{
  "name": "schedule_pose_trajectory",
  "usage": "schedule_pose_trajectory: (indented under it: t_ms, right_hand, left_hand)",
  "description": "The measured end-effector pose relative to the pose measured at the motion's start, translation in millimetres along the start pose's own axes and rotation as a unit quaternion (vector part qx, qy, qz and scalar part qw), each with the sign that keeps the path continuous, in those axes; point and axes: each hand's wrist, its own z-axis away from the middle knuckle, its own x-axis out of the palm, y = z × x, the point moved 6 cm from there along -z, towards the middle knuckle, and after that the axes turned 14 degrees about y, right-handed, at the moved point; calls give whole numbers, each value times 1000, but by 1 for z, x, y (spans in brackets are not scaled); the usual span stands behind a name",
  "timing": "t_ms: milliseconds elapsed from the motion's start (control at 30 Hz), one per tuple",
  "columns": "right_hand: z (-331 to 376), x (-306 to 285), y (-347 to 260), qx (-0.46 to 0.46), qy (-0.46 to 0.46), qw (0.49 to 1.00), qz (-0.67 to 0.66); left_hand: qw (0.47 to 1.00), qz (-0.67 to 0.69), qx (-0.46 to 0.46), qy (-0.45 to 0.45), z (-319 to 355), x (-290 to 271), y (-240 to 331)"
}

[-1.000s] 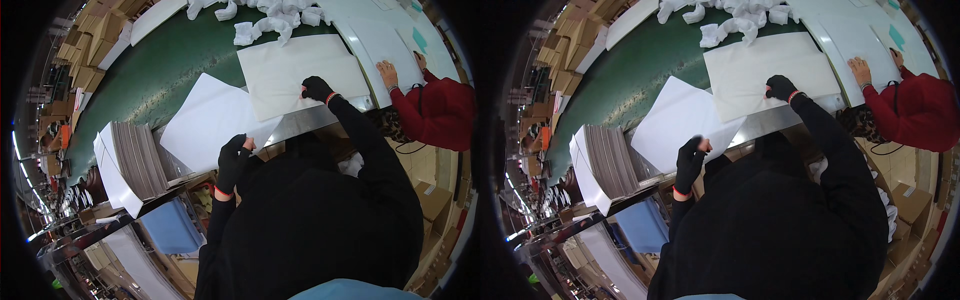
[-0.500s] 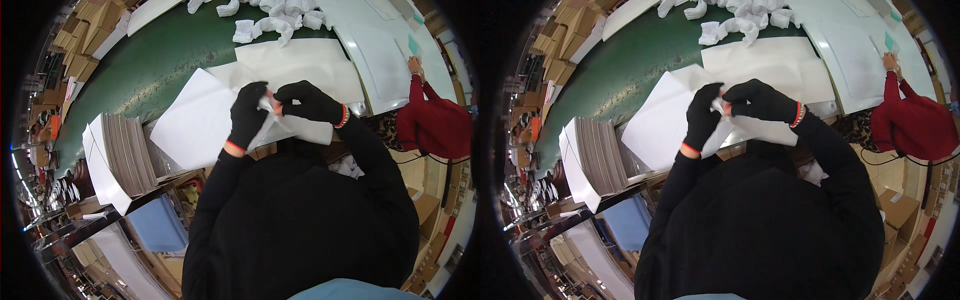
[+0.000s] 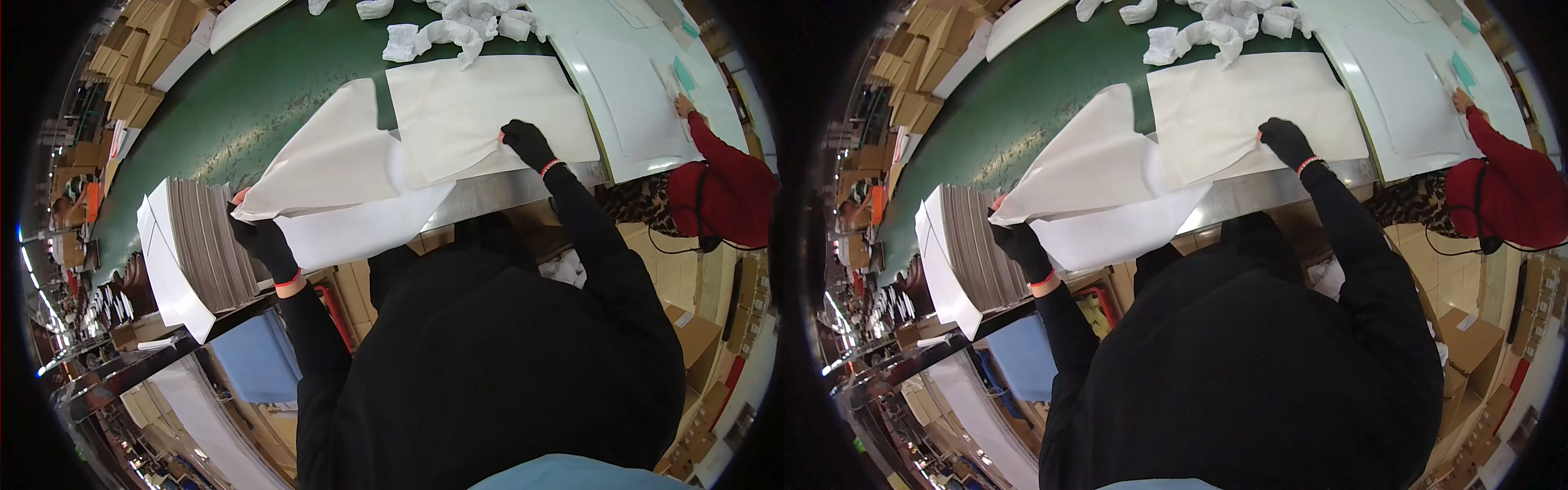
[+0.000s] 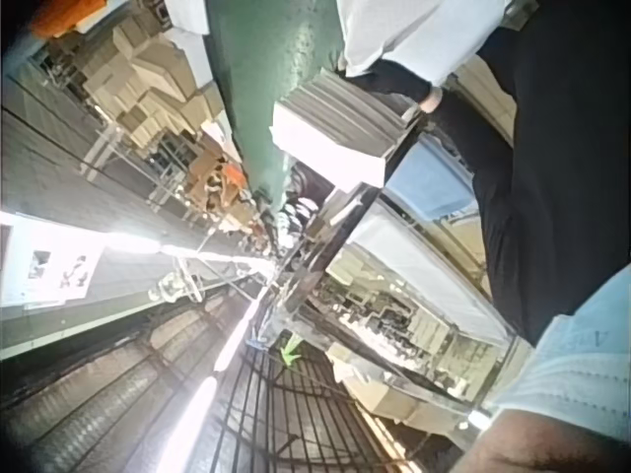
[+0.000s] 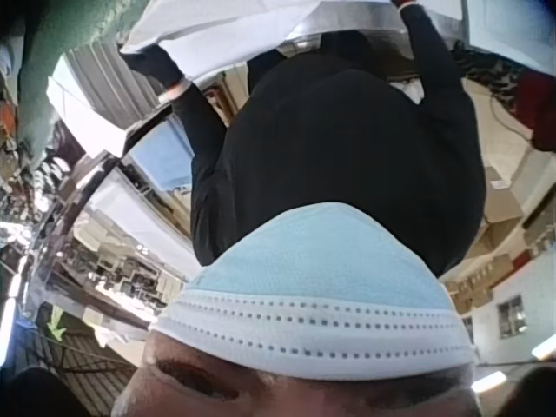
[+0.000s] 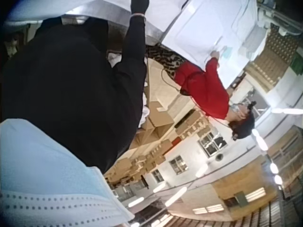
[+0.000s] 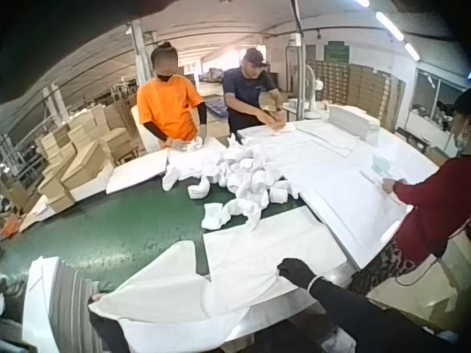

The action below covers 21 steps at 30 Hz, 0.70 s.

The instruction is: The person wraps small white items in white paper on a green table. They fold the paper around the items and place the wrapped bundles into a cardboard box. The person also moves a stack of white paper and clears the table surface during the process.

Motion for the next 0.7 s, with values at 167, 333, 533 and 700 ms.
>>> schedule_pose_trajectory:
  t_ms: [167, 333, 533, 700]
  right_hand:
    - [-71, -58, -38, 187, 79, 979, -1]
    - [-104, -53, -205, 43, 87, 938, -331]
    - [-103, -40, -319, 155, -184, 780, -578]
    - [-75, -23, -322, 58, -162, 877, -448]
  left_hand:
    - [999, 25, -19, -18, 21, 19, 42]
    - [972, 140, -120, -147, 64, 91, 84]
    - [983, 24, -20, -181, 64, 94, 114]
    - [973, 168, -146, -55, 16, 7, 83]
